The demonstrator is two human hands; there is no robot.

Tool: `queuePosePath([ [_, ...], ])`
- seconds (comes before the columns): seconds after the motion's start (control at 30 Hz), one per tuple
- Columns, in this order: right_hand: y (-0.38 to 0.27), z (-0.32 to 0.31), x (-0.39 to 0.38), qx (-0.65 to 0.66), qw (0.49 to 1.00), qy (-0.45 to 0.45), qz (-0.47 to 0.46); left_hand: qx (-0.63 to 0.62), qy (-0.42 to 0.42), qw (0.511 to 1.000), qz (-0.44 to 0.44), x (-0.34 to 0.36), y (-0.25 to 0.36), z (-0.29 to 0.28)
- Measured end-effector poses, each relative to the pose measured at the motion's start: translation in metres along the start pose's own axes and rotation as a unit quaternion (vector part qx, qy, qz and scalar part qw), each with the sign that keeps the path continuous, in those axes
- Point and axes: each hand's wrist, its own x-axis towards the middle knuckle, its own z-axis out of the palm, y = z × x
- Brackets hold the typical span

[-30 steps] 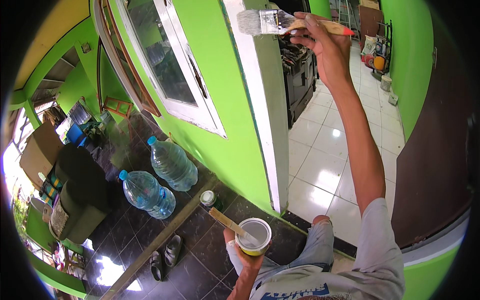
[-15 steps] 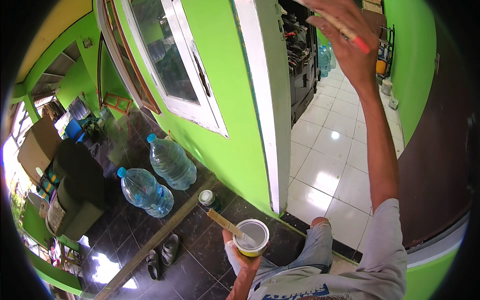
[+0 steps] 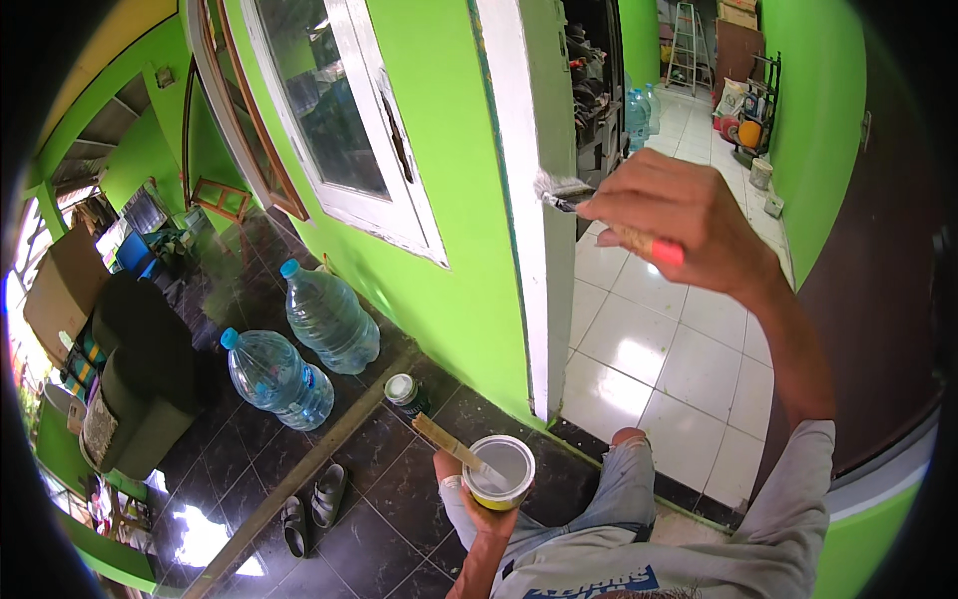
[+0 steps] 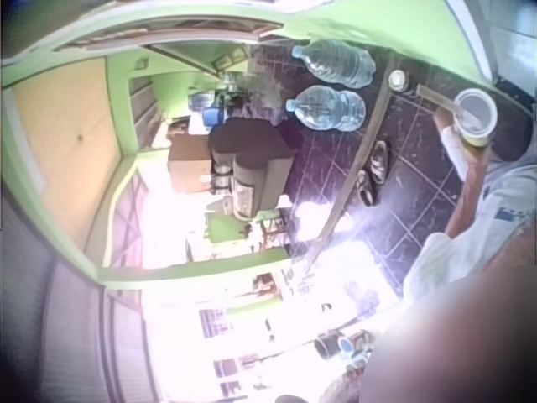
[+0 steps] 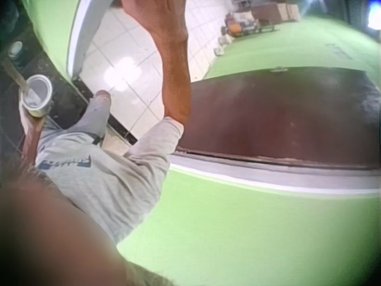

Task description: The person paints the white trim around a window and door frame using a paintbrush and a small paint can. They repeatedly dip the brush into the can and apply white paint to the vertical and horizontal trim pieces.

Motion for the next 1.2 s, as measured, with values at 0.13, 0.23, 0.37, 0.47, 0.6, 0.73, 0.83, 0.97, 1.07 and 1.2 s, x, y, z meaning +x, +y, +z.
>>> queuePosePath([
  [0.13,0.039,-0.012,0.029,0.101,0.992,0.021,0.067,0.03,0.01,0.999,0.004,-0.007,0.002,0.013],
  [0.23,0.054,-0.041,0.075,-0.005,0.987,0.028,0.158,0.032,0.02,0.999,-0.006,-0.008,0.002,0.016],
  [0.37,0.063,-0.043,0.088,-0.065,0.974,0.218,-0.018,-0.006,0.04,0.999,-0.036,-0.007,-0.003,0.013],
  [0.47,0.068,-0.004,0.048,-0.086,0.971,0.221,0.019,-0.007,0.07,0.997,-0.039,-0.008,0.0,0.013],
  [0.6,0.047,0.045,-0.018,-0.005,0.982,0.185,0.035,0.019,0.02,0.999,-0.04,-0.002,-0.002,0.0],
  [0.73,0.035,0.027,-0.045,0.174,0.967,0.146,0.114,0.06,0.046,0.997,-0.016,0.0,0.002,-0.001],
  [0.83,0.045,0.02,-0.042,0.394,0.849,0.242,0.256,0.047,0.016,0.998,-0.027,0.002,0.004,-0.016],
  [0.97,0.078,0.054,-0.032,0.597,0.653,0.363,0.294,0.076,-0.003,0.997,-0.025,0.005,0.001,-0.009],
  [1.07,0.094,0.085,-0.034,0.605,0.639,0.342,0.33,0.1,-0.009,0.995,-0.017,0.006,-0.004,-0.004],
  [1.2,0.088,0.078,-0.039,0.548,0.659,0.4,0.326,0.094,0.001,0.996,-0.007,-0.002,0.003,-0.002],
])
